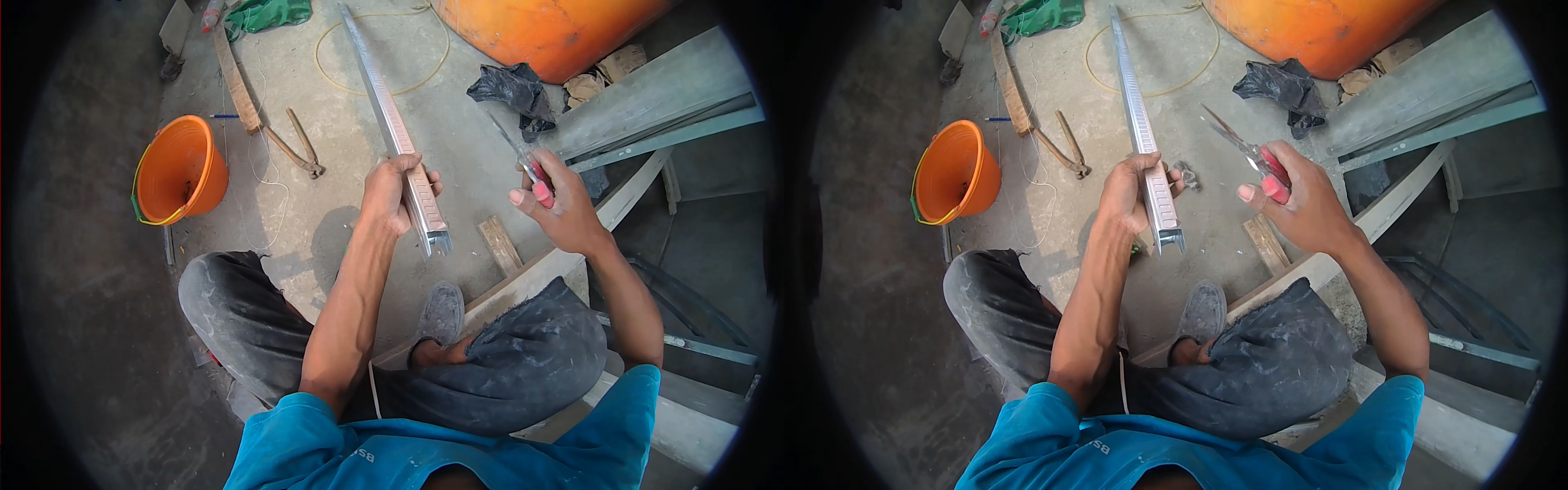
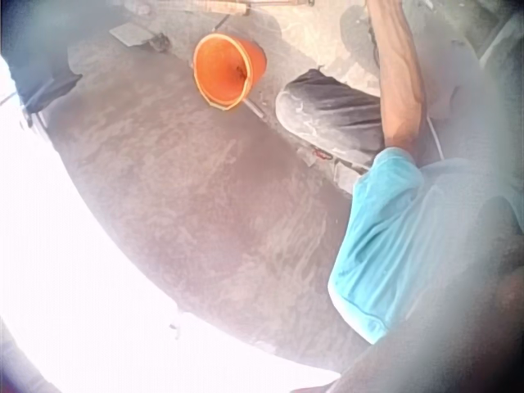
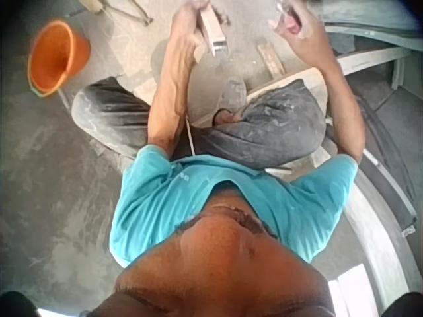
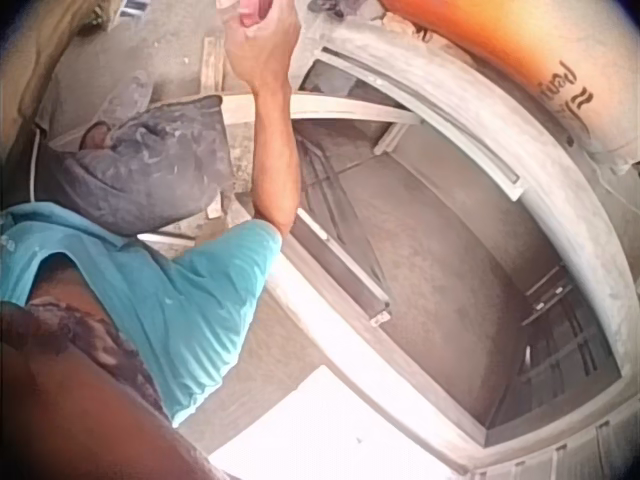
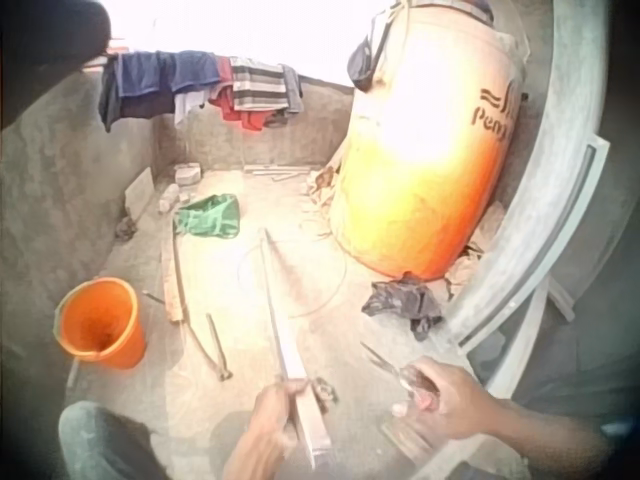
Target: Using snips to cut and shape a metal stud or profile.
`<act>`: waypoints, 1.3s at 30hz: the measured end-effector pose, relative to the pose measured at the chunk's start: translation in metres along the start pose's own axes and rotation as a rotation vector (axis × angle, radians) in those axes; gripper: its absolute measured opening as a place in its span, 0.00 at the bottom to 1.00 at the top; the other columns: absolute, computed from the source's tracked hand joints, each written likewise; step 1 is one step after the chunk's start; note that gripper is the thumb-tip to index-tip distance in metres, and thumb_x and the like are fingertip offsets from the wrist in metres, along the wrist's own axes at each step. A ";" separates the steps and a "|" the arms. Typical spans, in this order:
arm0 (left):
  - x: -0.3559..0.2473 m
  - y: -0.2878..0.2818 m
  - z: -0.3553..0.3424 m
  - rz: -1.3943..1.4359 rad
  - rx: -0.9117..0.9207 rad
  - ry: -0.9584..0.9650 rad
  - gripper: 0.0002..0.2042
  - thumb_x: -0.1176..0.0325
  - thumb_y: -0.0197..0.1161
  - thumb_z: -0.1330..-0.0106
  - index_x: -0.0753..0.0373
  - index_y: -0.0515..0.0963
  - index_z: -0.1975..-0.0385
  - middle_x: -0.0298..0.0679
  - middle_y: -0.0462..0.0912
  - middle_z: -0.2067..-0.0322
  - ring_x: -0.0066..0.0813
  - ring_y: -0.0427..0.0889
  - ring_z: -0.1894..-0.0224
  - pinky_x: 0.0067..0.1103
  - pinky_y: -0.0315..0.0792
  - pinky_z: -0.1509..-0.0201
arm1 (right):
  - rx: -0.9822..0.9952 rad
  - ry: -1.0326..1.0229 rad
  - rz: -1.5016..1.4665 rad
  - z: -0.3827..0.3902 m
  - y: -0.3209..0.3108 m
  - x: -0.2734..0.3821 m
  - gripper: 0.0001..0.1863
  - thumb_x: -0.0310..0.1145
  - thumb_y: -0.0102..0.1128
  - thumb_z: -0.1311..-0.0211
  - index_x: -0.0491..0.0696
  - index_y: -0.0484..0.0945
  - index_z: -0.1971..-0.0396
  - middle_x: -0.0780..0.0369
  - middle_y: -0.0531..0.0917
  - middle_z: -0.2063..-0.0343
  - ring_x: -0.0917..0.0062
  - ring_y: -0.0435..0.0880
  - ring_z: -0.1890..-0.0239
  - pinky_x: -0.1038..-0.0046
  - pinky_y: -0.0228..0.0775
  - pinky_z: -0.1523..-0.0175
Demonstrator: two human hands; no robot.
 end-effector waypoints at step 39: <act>0.043 -0.012 -0.026 0.195 0.036 -0.061 0.05 0.79 0.50 0.36 0.67 0.68 0.62 0.42 0.74 0.71 0.31 0.78 0.72 0.26 0.77 0.74 | 0.617 0.237 -0.503 -0.052 0.061 0.013 0.13 0.22 0.62 0.58 0.40 0.75 0.68 0.61 0.78 0.72 0.77 0.76 0.67 0.74 0.68 0.57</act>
Point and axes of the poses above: each hand's wrist, its own z-axis away from the middle knuckle, its own y-axis out of the palm, x = y × z, the point moved 3 cm from there along -z, towards the middle knuckle
